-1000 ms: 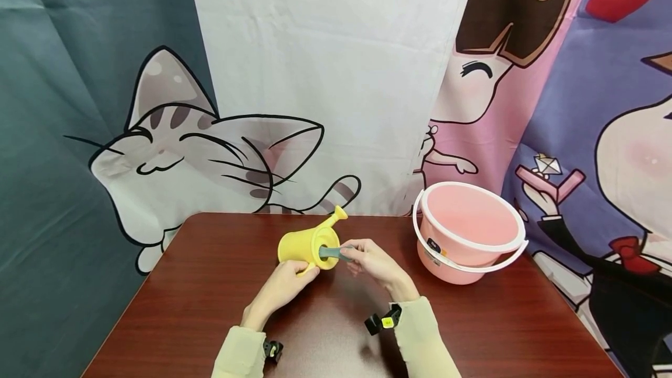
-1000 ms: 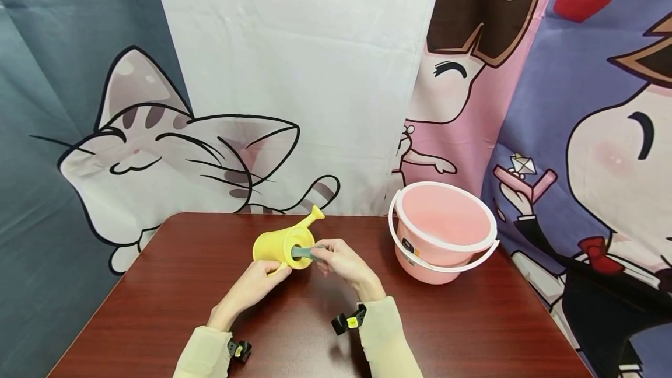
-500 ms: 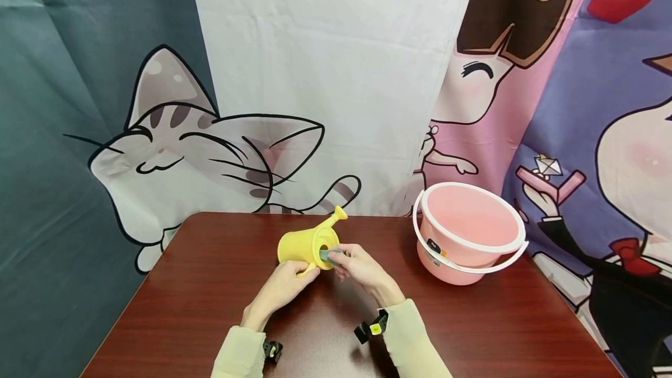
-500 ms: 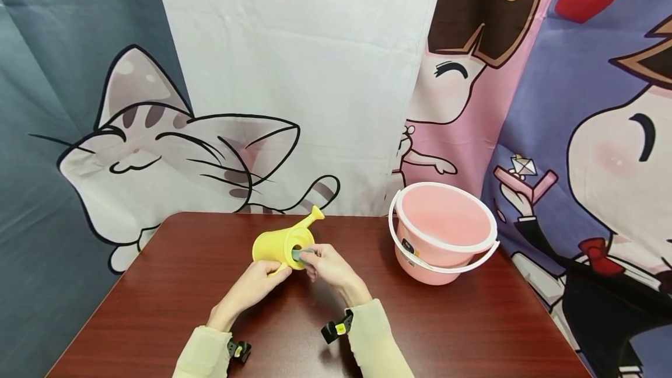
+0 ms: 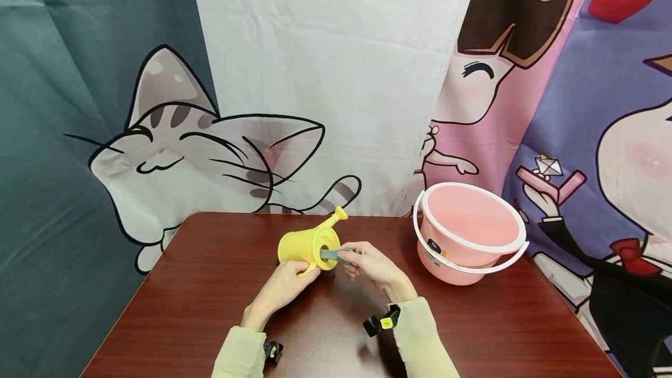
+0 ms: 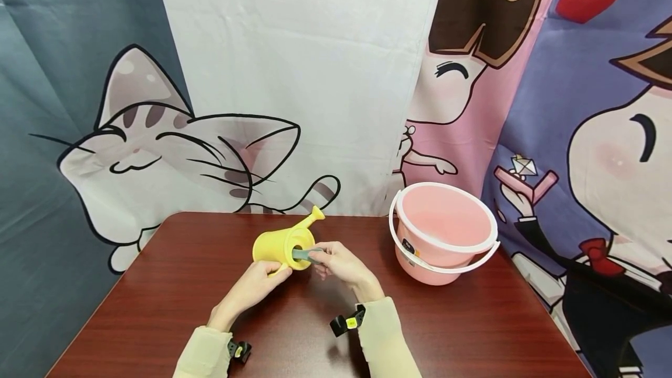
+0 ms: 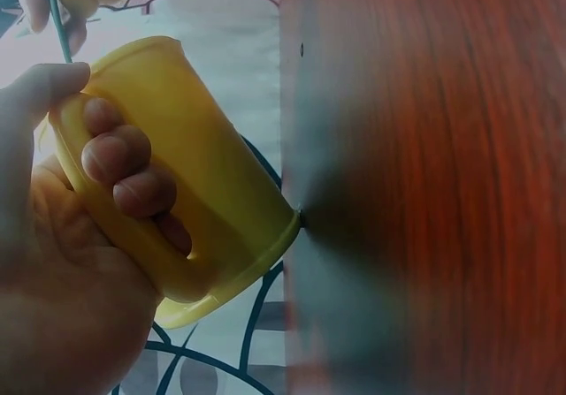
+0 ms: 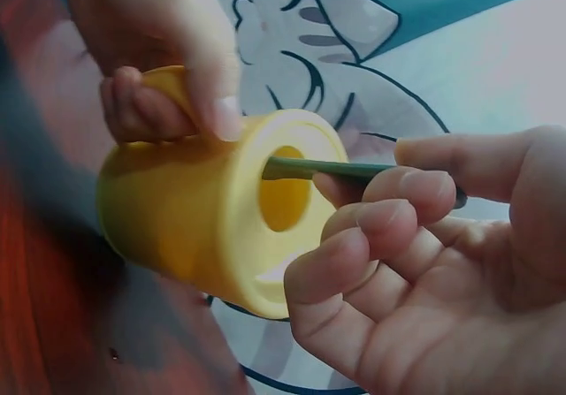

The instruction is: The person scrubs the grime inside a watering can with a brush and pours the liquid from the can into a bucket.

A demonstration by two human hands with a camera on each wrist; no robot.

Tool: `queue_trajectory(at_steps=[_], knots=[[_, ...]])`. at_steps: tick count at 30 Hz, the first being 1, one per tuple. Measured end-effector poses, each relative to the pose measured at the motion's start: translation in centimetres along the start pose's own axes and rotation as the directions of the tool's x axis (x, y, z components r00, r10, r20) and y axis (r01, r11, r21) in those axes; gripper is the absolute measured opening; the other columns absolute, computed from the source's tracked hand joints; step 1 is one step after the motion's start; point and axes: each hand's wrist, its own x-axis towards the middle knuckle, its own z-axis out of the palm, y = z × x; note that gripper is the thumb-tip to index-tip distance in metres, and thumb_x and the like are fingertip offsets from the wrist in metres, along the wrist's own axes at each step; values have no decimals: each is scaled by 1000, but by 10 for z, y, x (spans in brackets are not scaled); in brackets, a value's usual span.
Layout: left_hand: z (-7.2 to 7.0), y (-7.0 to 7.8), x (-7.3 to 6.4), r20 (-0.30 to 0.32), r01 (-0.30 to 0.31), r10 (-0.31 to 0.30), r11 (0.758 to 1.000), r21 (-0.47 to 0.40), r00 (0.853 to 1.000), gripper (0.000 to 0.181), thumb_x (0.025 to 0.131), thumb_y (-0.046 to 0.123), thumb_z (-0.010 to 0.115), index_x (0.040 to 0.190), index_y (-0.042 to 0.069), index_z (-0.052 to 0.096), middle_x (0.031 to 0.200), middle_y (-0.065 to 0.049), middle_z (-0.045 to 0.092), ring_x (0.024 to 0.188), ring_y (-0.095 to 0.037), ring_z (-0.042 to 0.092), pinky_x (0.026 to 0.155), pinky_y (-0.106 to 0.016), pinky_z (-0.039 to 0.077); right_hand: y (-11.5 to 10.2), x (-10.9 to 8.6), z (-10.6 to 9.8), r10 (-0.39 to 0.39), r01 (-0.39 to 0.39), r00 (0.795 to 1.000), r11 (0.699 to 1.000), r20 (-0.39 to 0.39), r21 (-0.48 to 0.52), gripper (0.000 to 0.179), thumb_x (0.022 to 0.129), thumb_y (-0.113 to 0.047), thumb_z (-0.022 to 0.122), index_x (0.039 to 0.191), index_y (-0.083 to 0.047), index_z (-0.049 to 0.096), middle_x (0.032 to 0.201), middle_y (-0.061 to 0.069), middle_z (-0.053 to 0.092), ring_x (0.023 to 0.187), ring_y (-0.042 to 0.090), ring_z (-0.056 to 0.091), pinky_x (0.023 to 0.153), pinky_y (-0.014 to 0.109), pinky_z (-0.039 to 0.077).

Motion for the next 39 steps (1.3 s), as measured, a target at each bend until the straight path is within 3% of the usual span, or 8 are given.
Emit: queue_trajectory(at_steps=[15, 24, 39], knots=[[-1, 0, 1, 2, -9, 9, 1000, 3, 1000, 46, 95, 40, 63, 59, 18, 43, 55, 12, 30, 51, -3, 29, 49, -21, 27, -7, -7, -9, -2, 3, 1000, 998, -21, 65, 31, 99, -13, 55, 110, 16, 57, 61, 7, 41, 57, 22, 37, 57, 28, 41], [-1, 1, 0, 8, 10, -10, 1000, -13, 1000, 46, 95, 42, 63, 60, 17, 45, 55, 11, 31, 51, -3, 30, 49, -21, 28, -2, -1, -1, 6, -5, 1000, 999, -29, 53, 32, 100, -13, 54, 110, 18, 53, 60, 5, 39, 57, 23, 36, 56, 28, 39], [0, 2, 0, -1, -12, 12, 1000, 0, 1000, 46, 96, 42, 61, 60, 17, 45, 55, 12, 30, 52, -3, 30, 50, -21, 28, 11, 10, 15, 11, -10, 1000, 999, -7, 41, 29, 102, -12, 49, 102, 17, 49, 60, 4, 39, 54, 17, 38, 55, 28, 37]])
